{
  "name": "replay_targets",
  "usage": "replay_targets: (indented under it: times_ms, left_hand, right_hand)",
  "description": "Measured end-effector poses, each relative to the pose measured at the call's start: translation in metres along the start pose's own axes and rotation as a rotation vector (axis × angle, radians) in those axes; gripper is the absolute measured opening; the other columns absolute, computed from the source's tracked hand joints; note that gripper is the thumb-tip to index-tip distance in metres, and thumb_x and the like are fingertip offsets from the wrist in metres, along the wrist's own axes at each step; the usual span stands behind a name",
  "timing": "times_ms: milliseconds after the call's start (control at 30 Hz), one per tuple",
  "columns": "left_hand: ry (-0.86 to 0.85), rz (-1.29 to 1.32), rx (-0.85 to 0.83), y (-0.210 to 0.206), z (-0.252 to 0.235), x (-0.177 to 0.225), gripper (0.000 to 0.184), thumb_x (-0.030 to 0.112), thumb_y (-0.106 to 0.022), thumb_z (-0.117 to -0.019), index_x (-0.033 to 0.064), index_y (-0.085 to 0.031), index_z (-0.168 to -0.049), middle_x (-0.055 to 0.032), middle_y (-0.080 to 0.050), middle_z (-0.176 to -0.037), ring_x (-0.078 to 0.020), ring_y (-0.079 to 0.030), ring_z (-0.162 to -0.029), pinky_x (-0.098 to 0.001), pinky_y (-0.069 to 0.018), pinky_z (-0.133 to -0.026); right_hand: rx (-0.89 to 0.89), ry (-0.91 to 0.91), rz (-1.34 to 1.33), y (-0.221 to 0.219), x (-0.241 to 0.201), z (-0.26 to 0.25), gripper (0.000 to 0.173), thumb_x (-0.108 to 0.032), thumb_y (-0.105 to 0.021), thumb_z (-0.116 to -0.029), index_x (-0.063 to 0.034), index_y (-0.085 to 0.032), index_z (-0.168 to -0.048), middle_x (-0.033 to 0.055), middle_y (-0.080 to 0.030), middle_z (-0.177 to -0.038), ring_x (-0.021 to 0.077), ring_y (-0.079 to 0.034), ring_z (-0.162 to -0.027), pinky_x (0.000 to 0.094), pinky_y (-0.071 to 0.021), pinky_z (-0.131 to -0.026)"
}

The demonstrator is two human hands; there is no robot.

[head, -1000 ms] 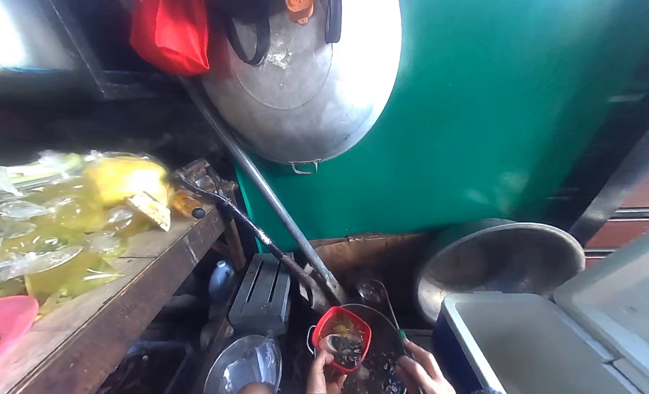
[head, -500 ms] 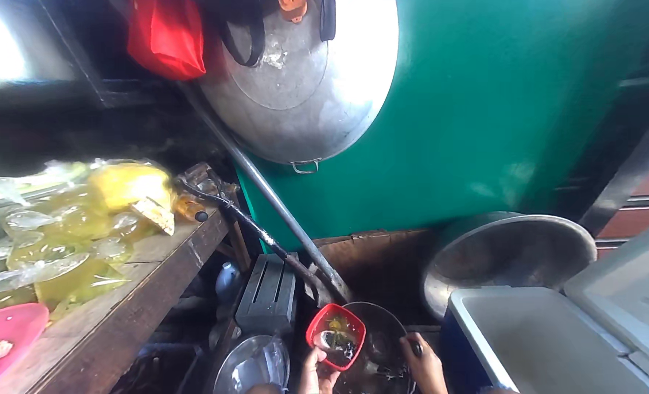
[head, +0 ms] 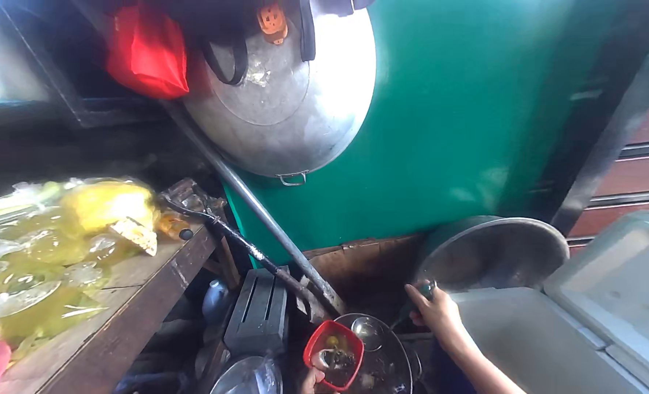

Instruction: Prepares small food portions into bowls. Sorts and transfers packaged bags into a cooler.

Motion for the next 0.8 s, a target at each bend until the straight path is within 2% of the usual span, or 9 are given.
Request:
replay_targets:
  times_ms: [67, 267, 400, 533, 700, 800]
  left_hand:
    - [-0.008, -0.014, -0.011, -0.001, -0.002, -0.001, 0.034, 0.009, -0.043, -0.0988, 0.0022, -0.045, -0.132, -0.0159, -0.051, -0.121, -0.0252, -0.055, -0.103, -0.046, -0.0507, -0.09]
    - [0.022, 0.001, -0.009, 0.0, 0.003, -0.003, 0.031, 0.011, -0.044, -0.1005, 0.0038, -0.045, -0.13, -0.0137, -0.052, -0.116, -0.0233, -0.057, -0.1, -0.0441, -0.0521, -0.088]
    - [0.031, -0.006, -0.001, -0.001, 0.003, -0.003, 0.021, 0.01, -0.044, -0.0989, 0.0059, -0.048, -0.119, -0.0105, -0.054, -0.106, -0.0213, -0.059, -0.091, -0.0416, -0.0542, -0.082]
    - [0.029, -0.002, -0.035, -0.005, -0.001, -0.001, 0.024, 0.011, -0.044, -0.0999, 0.0055, -0.047, -0.123, -0.0115, -0.055, -0.111, -0.0222, -0.059, -0.096, -0.0434, -0.0538, -0.085]
    - [0.03, 0.007, -0.045, -0.019, 0.0, 0.008, 0.026, 0.013, -0.044, -0.1015, 0.0052, -0.047, -0.126, -0.0126, -0.056, -0.112, -0.0227, -0.06, -0.096, -0.0424, -0.0543, -0.084]
    - [0.02, 0.023, -0.061, -0.031, 0.006, 0.019, 0.025, 0.013, -0.042, -0.1026, 0.0053, -0.047, -0.125, -0.013, -0.056, -0.11, -0.0236, -0.06, -0.096, -0.0439, -0.0536, -0.085]
  right_hand:
    - [-0.012, 0.022, 0.027, 0.002, -0.017, -0.001, 0.021, -0.031, -0.065, -0.1019, -0.0108, -0.066, -0.107, 0.003, -0.069, -0.071, 0.0141, -0.067, -0.052, 0.0314, -0.0591, -0.052]
    - [-0.037, 0.137, 0.1, 0.005, -0.066, 0.003, 0.019, -0.031, -0.065, -0.1012, -0.0122, -0.068, -0.104, 0.0004, -0.068, -0.068, 0.0108, -0.065, -0.05, 0.0289, -0.0578, -0.05]
    - [-0.042, 0.247, 0.138, 0.003, -0.091, 0.01, 0.018, -0.031, -0.066, -0.0995, -0.013, -0.068, -0.1, -0.001, -0.067, -0.067, 0.0092, -0.064, -0.05, 0.0282, -0.0565, -0.05]
    - [-0.053, 0.33, 0.143, -0.001, -0.107, 0.024, 0.02, -0.034, -0.065, -0.098, -0.0145, -0.068, -0.098, -0.0028, -0.067, -0.067, 0.0078, -0.064, -0.051, 0.0272, -0.0562, -0.05]
    - [0.016, 0.615, 0.149, -0.011, -0.12, 0.053, 0.026, -0.037, -0.063, -0.0948, -0.0127, -0.073, -0.097, 0.0002, -0.07, -0.08, 0.0075, -0.066, -0.058, 0.0267, -0.058, -0.053]
    - [0.087, 0.779, 0.156, -0.011, -0.129, 0.069, 0.027, -0.037, -0.063, -0.0939, -0.0125, -0.075, -0.094, 0.0019, -0.069, -0.081, 0.0079, -0.066, -0.061, 0.0261, -0.0574, -0.055]
Point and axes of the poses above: each hand's wrist, its own z-axis away from the middle knuckle, its own y-axis out of the back of the hand, x = y × z, the point moved 9 cm from there along -z, towards the middle knuckle
